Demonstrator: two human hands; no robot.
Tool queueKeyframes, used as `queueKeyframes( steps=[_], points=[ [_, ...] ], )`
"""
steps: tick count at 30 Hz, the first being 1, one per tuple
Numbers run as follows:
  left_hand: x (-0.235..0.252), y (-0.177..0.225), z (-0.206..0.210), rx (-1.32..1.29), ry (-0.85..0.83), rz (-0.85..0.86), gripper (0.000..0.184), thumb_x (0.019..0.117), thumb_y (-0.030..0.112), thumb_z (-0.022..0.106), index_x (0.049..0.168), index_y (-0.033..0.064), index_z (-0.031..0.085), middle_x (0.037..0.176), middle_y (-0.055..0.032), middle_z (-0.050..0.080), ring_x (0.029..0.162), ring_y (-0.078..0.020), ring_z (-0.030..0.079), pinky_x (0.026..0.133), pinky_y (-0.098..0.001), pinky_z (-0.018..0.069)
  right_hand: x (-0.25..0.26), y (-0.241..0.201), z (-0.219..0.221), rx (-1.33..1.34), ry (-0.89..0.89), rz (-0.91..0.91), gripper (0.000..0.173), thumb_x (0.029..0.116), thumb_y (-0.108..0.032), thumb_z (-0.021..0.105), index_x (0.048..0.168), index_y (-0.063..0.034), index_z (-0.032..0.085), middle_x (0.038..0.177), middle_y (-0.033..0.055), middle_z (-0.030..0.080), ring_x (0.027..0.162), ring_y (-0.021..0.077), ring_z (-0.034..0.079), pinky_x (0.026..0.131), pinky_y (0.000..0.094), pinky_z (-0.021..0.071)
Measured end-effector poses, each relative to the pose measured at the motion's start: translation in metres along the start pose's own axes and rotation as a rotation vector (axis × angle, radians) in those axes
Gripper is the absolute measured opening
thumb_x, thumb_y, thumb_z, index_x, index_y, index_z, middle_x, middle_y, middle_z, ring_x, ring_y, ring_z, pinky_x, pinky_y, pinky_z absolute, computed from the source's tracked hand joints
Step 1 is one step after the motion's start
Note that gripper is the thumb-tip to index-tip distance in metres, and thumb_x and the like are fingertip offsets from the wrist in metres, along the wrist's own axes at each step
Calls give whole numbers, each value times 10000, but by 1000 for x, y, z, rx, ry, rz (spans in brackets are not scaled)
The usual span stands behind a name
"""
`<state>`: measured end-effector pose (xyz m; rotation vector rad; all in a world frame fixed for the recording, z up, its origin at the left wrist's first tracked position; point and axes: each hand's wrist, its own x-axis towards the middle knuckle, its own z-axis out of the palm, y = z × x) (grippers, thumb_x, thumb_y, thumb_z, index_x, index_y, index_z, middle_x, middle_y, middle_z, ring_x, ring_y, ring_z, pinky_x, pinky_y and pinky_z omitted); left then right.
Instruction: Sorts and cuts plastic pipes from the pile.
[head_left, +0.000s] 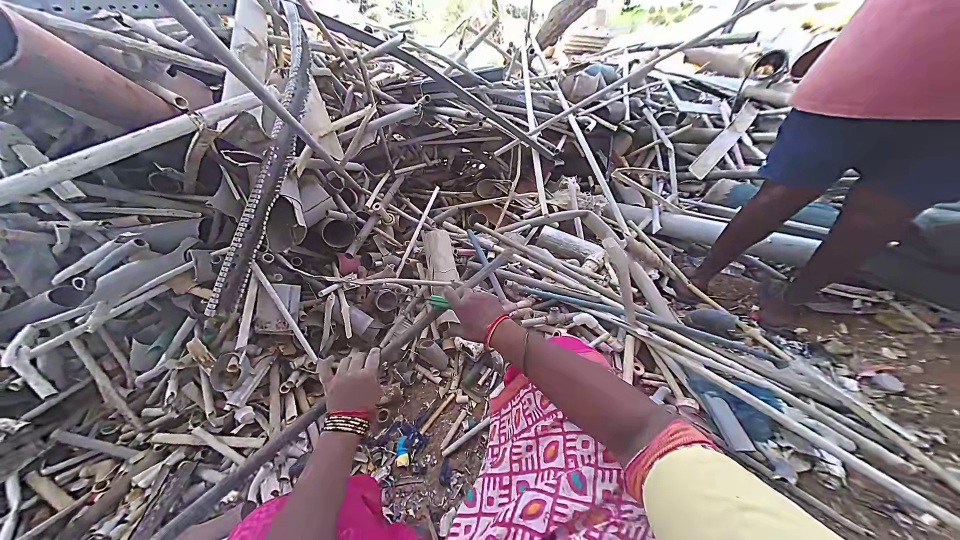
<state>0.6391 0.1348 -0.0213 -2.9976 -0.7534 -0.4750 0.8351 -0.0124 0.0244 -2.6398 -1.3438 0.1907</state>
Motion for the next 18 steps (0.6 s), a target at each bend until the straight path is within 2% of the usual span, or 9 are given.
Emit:
queueKeyframes(
  steps=[2,4,6,8,10,12,14,16,18],
  points=[
    [-8,19,8,28,313,186,289,846,-114,668,1094,-8,771,1008,-243,743,965,-465,715,1041,-737,371,-9,-13,3,-96,-99,-74,718,933,-304,743,1520,-51,418,1233,291,621,1107,456,649,896,593,520],
    [-13,33,6,88,564,236,326,797,-121,682,1057,42,792,1049,-214,748,1039,-454,707,1002,-781,348,-15,-16,14,-116,-157,-123,533,990,-229,639,1435,17,476,1212,293,636,1128,459,646,906,595,511],
    [-12,40,2,156,852,199,316,899,13,656,1205,60,718,1214,-300,667,1204,-508,605,997,-792,250,-16,-14,20,-49,-151,-110,505,1019,-306,585,1391,27,505,1193,278,655,1131,450,651,899,610,508],
    [-15,48,-8,118,938,99,477,971,211,625,1369,-41,558,1366,-462,474,1316,-642,421,1053,-776,181,-15,-13,14,59,-105,-34,581,1048,-461,526,1415,-11,513,1204,251,671,1145,422,659,921,606,513],
    [-23,60,-9,-132,692,-19,731,899,297,639,1434,-163,449,1468,-497,339,1381,-701,285,1116,-782,149,-16,-12,4,198,-68,22,630,1058,-566,453,1377,-32,552,1198,234,679,1150,397,662,943,594,510],
    [-28,72,-9,-447,124,-157,849,905,257,722,1536,-129,306,1585,-364,303,1502,-530,236,1210,-670,122,-21,-17,-2,391,-74,46,648,1064,-576,428,1318,-2,590,1196,232,672,1157,374,649,976,579,486],
    [-16,81,0,-699,-325,-255,831,961,244,707,1581,-53,239,1530,-278,441,1429,-377,435,1193,-530,314,-27,-23,-5,574,-82,35,655,1074,-558,418,1245,41,622,1166,242,663,1129,364,639,989,562,466],
    [-13,87,17,-921,-311,-309,539,1013,142,621,1452,-90,410,1234,-276,623,1114,-333,628,999,-475,483,-29,-28,-8,660,-89,10,663,1075,-557,416,1148,62,642,1106,238,654,1075,353,631,963,542,461],
    [-10,79,21,-937,-143,-369,325,1039,121,560,1252,-124,554,1009,-254,638,905,-318,624,870,-491,495,-23,-25,-15,734,-111,16,668,1072,-550,435,1283,66,587,1180,260,645,1109,359,629,990,534,463]
  ],
)
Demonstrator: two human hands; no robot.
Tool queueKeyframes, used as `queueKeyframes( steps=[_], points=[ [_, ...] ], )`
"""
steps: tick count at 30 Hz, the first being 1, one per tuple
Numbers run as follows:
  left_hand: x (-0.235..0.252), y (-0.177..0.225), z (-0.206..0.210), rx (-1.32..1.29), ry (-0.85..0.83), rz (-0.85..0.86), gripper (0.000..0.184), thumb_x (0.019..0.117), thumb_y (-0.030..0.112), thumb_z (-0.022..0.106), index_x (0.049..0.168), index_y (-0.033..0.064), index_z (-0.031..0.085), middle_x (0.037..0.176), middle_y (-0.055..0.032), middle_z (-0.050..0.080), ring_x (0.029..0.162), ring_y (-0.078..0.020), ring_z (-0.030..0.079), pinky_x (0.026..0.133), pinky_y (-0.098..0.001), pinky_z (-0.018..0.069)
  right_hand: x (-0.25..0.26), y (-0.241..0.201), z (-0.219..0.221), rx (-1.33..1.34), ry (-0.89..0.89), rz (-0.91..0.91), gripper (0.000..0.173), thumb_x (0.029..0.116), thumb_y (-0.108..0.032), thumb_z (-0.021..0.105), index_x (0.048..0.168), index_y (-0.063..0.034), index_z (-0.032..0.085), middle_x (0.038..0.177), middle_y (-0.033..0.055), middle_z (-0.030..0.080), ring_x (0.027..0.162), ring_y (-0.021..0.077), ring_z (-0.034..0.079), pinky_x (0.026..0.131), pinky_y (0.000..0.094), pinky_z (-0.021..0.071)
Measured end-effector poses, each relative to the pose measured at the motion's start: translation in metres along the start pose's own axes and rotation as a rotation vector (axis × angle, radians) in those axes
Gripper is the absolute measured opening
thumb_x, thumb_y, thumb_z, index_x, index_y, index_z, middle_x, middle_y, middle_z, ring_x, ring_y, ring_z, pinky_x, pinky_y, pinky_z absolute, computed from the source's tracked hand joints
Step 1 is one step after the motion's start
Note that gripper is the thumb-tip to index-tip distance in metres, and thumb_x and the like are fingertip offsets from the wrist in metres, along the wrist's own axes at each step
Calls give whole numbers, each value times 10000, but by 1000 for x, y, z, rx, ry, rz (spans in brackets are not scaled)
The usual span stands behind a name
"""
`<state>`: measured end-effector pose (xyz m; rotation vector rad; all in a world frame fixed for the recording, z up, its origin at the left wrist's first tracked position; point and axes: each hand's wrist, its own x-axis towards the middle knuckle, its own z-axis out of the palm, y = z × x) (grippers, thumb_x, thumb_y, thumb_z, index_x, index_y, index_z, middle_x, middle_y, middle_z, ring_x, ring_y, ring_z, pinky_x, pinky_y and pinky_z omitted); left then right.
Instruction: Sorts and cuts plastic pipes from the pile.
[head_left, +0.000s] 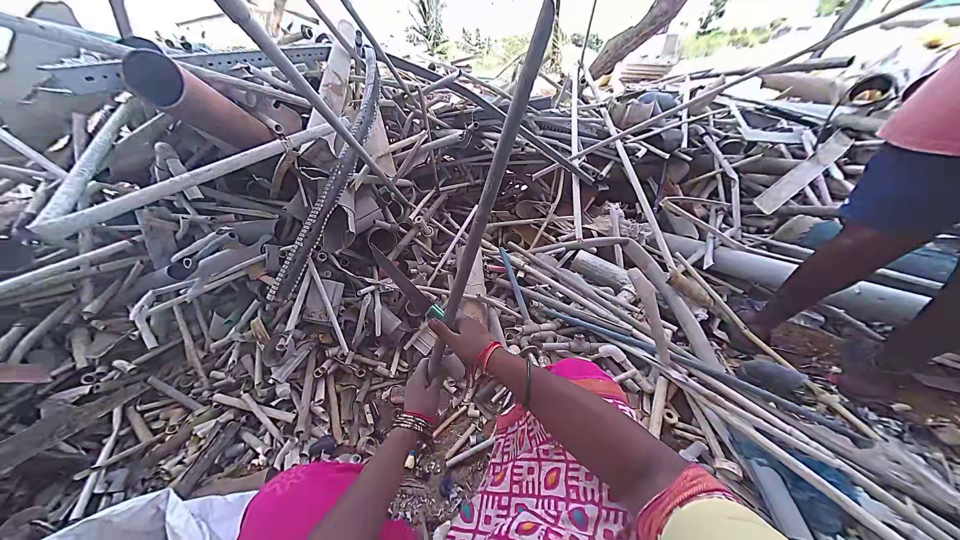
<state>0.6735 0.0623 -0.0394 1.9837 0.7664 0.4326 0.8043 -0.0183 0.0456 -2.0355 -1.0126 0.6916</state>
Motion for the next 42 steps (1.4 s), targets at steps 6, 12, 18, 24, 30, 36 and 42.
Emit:
queueKeyframes(
  steps=[6,12,18,24,30,36,42],
  points=[
    [16,-16,-66,332,199,-98,380,1071,190,541,1362,-55,556,1137,-321,667,1092,-476,649,987,-635,456,30,47,-47,241,651,127,491,1130,-323,389,1448,47,432,1172,292,649,1084,394,654,985,532,484],
    [34,-42,-78,546,165,-219,382,1057,219,566,1348,-27,597,1362,-271,589,1219,-450,607,1020,-612,461,43,64,-46,-315,370,175,514,1136,-365,334,1510,-19,408,1234,263,669,1180,412,654,1011,560,481],
    [49,-53,-89,599,58,-305,387,1050,233,571,1361,5,608,1411,-245,562,1261,-423,587,1055,-592,454,43,53,49,-761,-284,-122,481,1129,-350,362,1503,-55,426,1194,319,636,1046,502,667,868,639,509],
    [54,-57,-106,617,18,-322,417,1071,299,544,1361,6,607,1385,-238,585,1254,-413,593,1050,-602,440,110,71,-15,-463,167,395,546,1129,-432,311,1528,-66,381,1313,252,642,1253,410,622,1027,574,475],
    [64,-67,-106,651,-74,-406,526,1058,427,544,1422,46,540,1293,-242,650,1225,-408,624,1036,-598,457,88,62,45,-728,-363,-39,513,1127,-417,341,1477,-55,437,1166,300,659,1111,492,652,917,651,490],
    [64,-69,-116,546,-32,-279,425,1028,318,634,1351,41,623,1192,-256,687,1144,-438,649,1006,-623,457,123,100,-18,-332,252,339,519,1134,-380,339,1487,-8,418,1274,297,638,1230,443,620,1045,587,455],
    [63,-65,-114,634,-32,-208,396,1072,245,549,1374,-4,605,1361,-250,611,1285,-420,577,1099,-589,407,97,76,13,-584,-172,101,514,1131,-394,339,1510,-58,428,1236,295,648,1181,478,630,972,639,476]
  ],
)
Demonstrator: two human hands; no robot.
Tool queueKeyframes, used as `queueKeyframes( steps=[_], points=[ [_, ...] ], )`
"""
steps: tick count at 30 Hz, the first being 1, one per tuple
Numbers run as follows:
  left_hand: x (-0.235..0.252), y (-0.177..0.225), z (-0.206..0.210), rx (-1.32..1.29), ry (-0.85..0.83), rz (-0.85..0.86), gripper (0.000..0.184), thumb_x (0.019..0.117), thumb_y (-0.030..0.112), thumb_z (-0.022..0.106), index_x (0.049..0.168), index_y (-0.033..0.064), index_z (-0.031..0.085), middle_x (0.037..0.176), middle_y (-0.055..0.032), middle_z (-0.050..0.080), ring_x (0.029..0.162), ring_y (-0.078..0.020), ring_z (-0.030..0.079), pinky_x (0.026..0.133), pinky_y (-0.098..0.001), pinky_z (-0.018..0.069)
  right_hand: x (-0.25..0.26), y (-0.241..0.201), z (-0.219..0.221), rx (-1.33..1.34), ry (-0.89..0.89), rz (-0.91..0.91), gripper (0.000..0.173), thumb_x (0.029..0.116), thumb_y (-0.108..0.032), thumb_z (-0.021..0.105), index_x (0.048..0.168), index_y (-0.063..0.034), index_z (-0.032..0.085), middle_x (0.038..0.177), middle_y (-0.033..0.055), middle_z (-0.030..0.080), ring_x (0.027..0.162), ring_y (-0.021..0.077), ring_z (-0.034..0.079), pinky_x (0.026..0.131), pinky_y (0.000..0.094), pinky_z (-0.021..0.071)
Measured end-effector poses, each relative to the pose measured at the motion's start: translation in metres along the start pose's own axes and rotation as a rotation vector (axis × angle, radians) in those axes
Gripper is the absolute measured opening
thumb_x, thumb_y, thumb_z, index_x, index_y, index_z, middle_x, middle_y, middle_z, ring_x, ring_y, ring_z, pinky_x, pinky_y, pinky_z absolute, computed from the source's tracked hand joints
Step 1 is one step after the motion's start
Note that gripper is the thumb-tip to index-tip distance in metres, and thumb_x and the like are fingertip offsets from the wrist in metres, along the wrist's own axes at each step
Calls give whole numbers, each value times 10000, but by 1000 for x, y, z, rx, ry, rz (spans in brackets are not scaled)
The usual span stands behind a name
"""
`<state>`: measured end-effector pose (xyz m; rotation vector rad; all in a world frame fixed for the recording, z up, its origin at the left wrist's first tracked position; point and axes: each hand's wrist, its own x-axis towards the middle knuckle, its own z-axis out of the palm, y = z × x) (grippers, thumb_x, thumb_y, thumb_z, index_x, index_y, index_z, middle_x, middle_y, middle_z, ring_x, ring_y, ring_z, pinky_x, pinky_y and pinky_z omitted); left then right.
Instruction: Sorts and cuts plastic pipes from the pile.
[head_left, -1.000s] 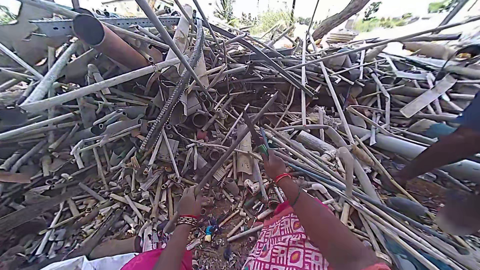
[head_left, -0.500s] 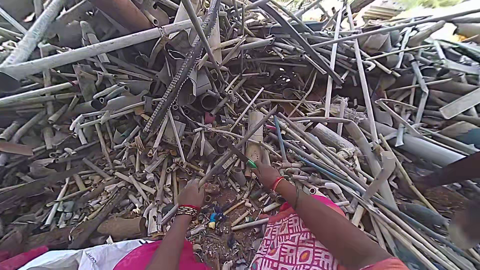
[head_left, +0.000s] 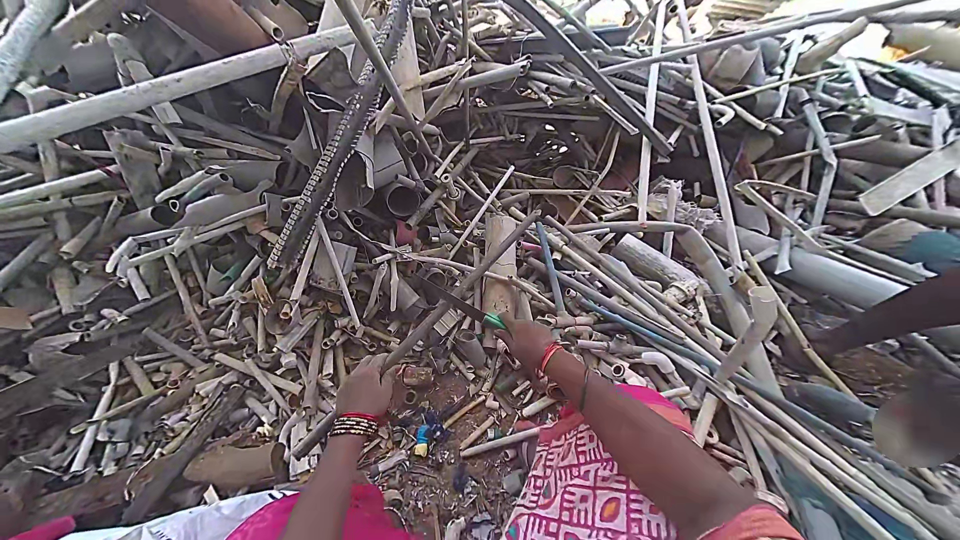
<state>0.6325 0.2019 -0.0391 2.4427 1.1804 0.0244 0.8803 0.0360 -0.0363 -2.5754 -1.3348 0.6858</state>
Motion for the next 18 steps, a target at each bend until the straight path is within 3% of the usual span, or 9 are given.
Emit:
queueKeyframes(
  steps=[2,4,6,8,9,11,13,15,18],
  points=[
    [-6,2,-2,-42,11,31,389,1082,241,526,1373,-4,607,1287,-264,653,1219,-437,618,1062,-610,424,18,27,-15,255,221,253,517,1132,-387,346,1506,-41,429,1273,293,643,1229,451,617,1031,606,460],
    [-9,3,0,-102,1,12,429,1068,289,559,1405,24,577,1196,-277,678,1129,-461,649,1001,-639,450,20,36,-18,333,295,327,511,1131,-390,342,1476,-25,439,1263,281,647,1216,432,627,1031,582,465],
    [-3,1,2,-128,-44,-34,542,1017,350,650,1447,49,518,1151,-279,680,1081,-463,659,971,-642,469,1,19,-7,167,93,74,517,1138,-367,326,1490,-3,427,1254,305,634,1208,462,617,1026,607,454],
    [2,-4,8,-157,-42,-8,504,1015,301,658,1410,10,542,1125,-291,678,1063,-463,659,971,-630,470,-7,3,9,-70,-79,-266,494,1128,-367,369,1471,-23,456,1158,310,659,1104,496,649,924,656,477],
    [1,-8,9,-160,-25,29,466,1025,276,639,1385,-12,565,1130,-292,680,1073,-459,659,984,-623,466,-7,0,14,-112,-82,-344,490,1122,-368,387,1466,-29,470,1137,307,667,1078,504,656,897,667,480],
    [-2,-15,8,-163,69,153,382,1036,199,606,1300,-76,624,1161,-307,676,1108,-459,653,1013,-611,453,-1,5,11,0,73,-264,490,1121,-347,391,1462,-7,487,1148,305,676,1092,494,661,924,654,482],
    [-5,-15,0,-141,96,187,355,1051,166,575,1286,-94,634,1237,-310,648,1185,-460,619,1058,-605,424,10,11,0,225,261,15,505,1129,-345,379,1472,13,473,1198,297,670,1157,455,648,999,601,471],
    [-8,-11,-9,-75,4,108,379,1082,214,525,1346,-44,611,1294,-283,638,1238,-439,603,1079,-602,410,10,7,-3,278,223,152,517,1135,-367,340,1493,-4,427,1258,282,646,1214,424,626,1041,569,457],
    [-4,-10,-13,-27,-164,-32,460,1104,298,468,1472,21,485,1263,-287,642,1204,-455,616,1046,-622,432,-8,-16,18,-83,-102,-188,496,1129,-383,358,1482,-46,446,1163,314,657,1117,501,645,933,654,480]
  ],
)
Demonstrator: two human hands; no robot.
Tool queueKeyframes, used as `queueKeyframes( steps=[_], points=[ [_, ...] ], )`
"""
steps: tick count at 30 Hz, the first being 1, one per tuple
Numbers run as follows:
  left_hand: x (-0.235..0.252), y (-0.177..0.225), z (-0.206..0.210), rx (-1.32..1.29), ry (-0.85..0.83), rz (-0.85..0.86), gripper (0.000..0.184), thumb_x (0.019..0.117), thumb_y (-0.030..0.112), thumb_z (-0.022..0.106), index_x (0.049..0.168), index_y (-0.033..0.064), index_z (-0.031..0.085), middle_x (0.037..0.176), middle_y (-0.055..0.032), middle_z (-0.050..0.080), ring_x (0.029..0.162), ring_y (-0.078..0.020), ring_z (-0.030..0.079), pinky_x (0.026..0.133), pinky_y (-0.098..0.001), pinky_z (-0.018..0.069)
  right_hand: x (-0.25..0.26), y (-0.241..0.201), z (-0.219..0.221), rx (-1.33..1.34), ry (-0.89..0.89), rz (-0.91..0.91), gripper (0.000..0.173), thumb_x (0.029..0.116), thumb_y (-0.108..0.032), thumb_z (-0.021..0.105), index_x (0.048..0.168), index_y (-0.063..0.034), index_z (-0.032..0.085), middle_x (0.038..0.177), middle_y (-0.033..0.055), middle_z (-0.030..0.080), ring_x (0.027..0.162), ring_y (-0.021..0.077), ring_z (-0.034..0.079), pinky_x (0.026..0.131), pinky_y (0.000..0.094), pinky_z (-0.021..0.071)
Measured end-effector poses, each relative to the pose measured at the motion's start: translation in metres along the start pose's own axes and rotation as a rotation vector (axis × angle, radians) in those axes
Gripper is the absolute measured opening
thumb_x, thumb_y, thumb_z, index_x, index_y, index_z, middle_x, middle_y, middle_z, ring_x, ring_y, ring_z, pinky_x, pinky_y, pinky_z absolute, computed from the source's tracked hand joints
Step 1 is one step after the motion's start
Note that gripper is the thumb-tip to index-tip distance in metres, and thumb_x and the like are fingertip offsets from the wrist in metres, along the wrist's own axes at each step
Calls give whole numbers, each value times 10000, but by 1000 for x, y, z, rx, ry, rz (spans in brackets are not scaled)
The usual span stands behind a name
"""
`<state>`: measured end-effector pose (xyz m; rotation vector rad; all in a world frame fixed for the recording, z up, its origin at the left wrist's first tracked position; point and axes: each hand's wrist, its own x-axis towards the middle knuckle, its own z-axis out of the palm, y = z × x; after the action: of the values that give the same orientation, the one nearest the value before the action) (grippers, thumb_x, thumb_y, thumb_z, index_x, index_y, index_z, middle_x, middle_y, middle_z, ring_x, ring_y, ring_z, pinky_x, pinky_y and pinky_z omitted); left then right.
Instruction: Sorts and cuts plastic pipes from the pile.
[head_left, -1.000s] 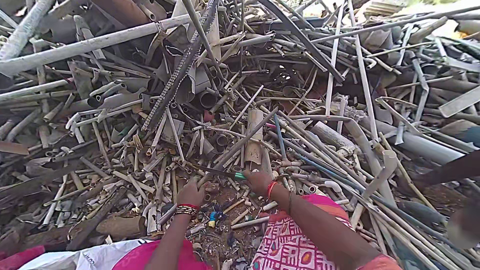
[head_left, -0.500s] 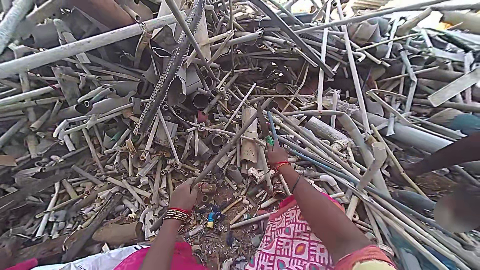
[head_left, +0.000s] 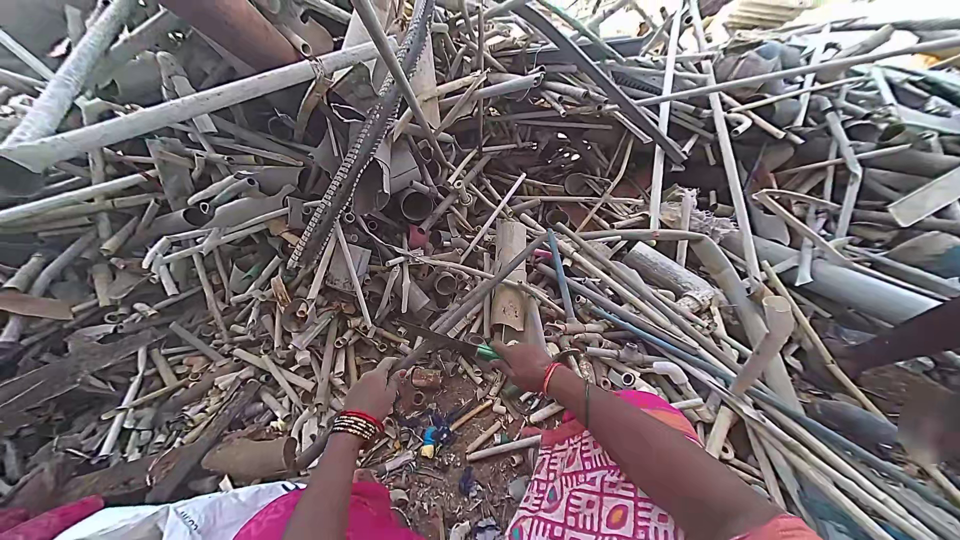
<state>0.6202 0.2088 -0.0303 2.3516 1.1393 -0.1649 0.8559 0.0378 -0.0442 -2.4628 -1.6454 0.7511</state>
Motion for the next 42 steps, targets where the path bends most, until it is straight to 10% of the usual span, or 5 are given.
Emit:
queueKeyframes(
  steps=[8,14,20,36,42],
  points=[
    [-3,-25,1,-140,43,184,381,1021,232,641,1241,-79,644,1053,-291,686,979,-422,668,934,-581,482,24,86,-45,582,688,562,510,1139,-347,330,1485,12,434,1231,301,650,1169,432,637,1027,578,456],
    [6,-30,4,-184,56,88,382,1032,217,632,1303,-53,633,1160,-294,676,1084,-419,655,1011,-582,451,-1,31,-30,-40,21,39,516,1126,-409,352,1523,-92,443,1184,300,666,1140,491,637,953,665,455],
    [4,-39,9,-260,36,212,414,951,127,698,1283,-84,571,895,-211,664,747,-272,606,768,-467,500,11,105,-59,418,581,536,513,1133,-370,353,1495,-15,428,1232,330,644,1191,501,620,1000,653,457],
    [18,-12,7,-172,-157,-54,536,963,180,732,1398,-26,496,1105,-271,658,984,-380,658,937,-542,502,11,9,8,-58,-99,-88,516,1122,-412,371,1529,-101,428,1180,318,651,1105,514,641,911,674,475],
    [13,-16,6,-369,-146,27,313,1054,128,558,1324,-31,579,1068,-193,654,837,-219,633,816,-395,523,36,51,-23,258,263,549,565,1128,-443,305,1540,-65,390,1325,267,632,1270,424,605,1051,578,458]
  ],
)
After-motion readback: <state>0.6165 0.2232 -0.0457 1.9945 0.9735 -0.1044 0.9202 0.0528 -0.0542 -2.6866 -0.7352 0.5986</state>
